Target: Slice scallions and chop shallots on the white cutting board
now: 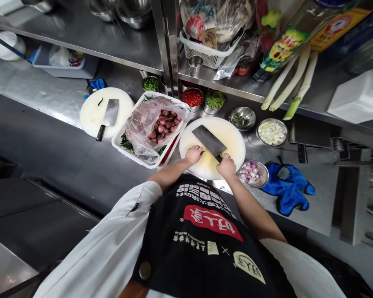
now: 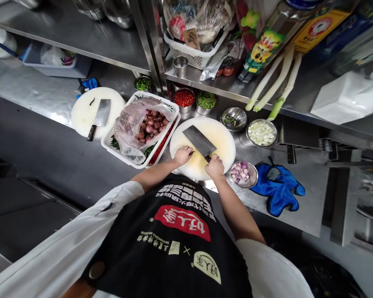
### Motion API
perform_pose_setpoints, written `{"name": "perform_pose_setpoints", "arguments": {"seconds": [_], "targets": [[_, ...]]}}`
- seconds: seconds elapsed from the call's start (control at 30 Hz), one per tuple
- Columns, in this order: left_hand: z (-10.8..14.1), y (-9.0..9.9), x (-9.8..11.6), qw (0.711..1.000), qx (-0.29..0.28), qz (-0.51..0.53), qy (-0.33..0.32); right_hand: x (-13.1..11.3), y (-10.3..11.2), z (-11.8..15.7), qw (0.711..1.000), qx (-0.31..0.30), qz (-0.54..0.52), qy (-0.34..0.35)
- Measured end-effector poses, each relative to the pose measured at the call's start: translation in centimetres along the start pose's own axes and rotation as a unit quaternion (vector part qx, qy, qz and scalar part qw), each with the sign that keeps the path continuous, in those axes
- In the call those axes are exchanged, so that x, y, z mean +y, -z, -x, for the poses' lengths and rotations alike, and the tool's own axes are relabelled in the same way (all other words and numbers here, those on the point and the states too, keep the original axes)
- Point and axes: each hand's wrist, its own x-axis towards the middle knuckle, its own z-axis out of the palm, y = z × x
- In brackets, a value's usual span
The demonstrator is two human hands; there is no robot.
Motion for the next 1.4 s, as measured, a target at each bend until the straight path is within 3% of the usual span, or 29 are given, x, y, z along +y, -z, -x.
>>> {"name": "perform_pose_setpoints", "arguments": {"seconds": [0.3,0.6,0.77,1.13,1.23,1.4], "targets": [[1.3,-2.1,-3.1,0.992,0.014,0.022,-0.122,3.4,2.0,7.1,0.995,-0.088,-0.033,0.016],[0.2,-1.6,-3.3,0.988,0.004,-0.023,-0.153,0.8,2.6,11.4,0.990,-0.113,-0.075,0.031],[0.0,-1.4,-3.8,0.987,-0.008,-0.014,-0.158,0.1,2.5,11.8,0.988,-0.129,-0.078,0.036],[-0.2,-1.9,-4.1,0.987,0.002,0.063,-0.146,1.5,2.7,12.4,0.983,-0.142,-0.101,0.051],[-0.4,-2.0,-4.3,0.987,-0.004,0.081,-0.140,1.3,2.4,11.3,0.983,-0.133,-0.114,0.059],[-0.4,-1.8,-4.1,0.987,-0.011,0.095,-0.128,-1.2,1.2,7.4,0.981,-0.123,-0.135,0.063]]}}
